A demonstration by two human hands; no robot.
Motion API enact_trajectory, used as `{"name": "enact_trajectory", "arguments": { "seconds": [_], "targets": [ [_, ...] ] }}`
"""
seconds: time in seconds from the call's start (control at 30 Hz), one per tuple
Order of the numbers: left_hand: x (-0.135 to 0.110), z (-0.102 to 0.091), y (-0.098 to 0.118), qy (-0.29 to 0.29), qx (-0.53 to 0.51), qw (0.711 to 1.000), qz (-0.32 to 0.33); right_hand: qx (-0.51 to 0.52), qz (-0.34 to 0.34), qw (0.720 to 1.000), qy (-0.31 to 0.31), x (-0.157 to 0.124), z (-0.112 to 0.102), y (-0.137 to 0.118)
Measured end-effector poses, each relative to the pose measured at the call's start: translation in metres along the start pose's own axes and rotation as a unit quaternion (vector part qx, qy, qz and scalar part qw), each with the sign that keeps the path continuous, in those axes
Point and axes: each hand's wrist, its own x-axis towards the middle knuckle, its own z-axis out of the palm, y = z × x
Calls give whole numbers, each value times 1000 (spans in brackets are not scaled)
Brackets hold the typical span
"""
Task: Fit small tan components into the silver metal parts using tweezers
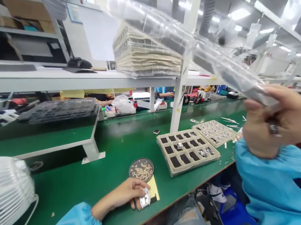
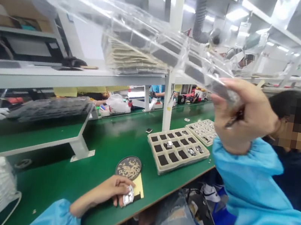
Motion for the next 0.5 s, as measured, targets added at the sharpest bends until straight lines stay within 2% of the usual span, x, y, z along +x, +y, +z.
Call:
{"name": "enact_trajectory", "arguments": {
  "seconds": [0.07, 0.1, 0.13, 0.2, 0.27, 0.4, 0.5],
  "targets": [
    [0, 0, 0, -4, 3, 1000, 2, -59, -84, 992, 73, 10, 25, -8],
    [0, 1, 0, -6, 3, 1000, 2, -71, -121, 986, 95, 18, 37, -13],
    [0, 1, 0, -7, 2, 1000, 2, -71, -139, 984, 90, 29, 49, -17],
    [1, 1, -1, -7, -1, 1000, 3, -56, -159, 984, 53, 58, 74, -27],
    [1, 1, -2, -6, -4, 1000, 6, -63, -114, 991, -17, 94, 103, -39],
    [2, -1, -3, -6, -10, 1000, 3, -147, -39, 982, -111, 173, 178, -71],
    [2, -1, -3, -12, -19, 1000, 1, -162, -46, 973, -159, 224, 233, -96]
  ]
}}
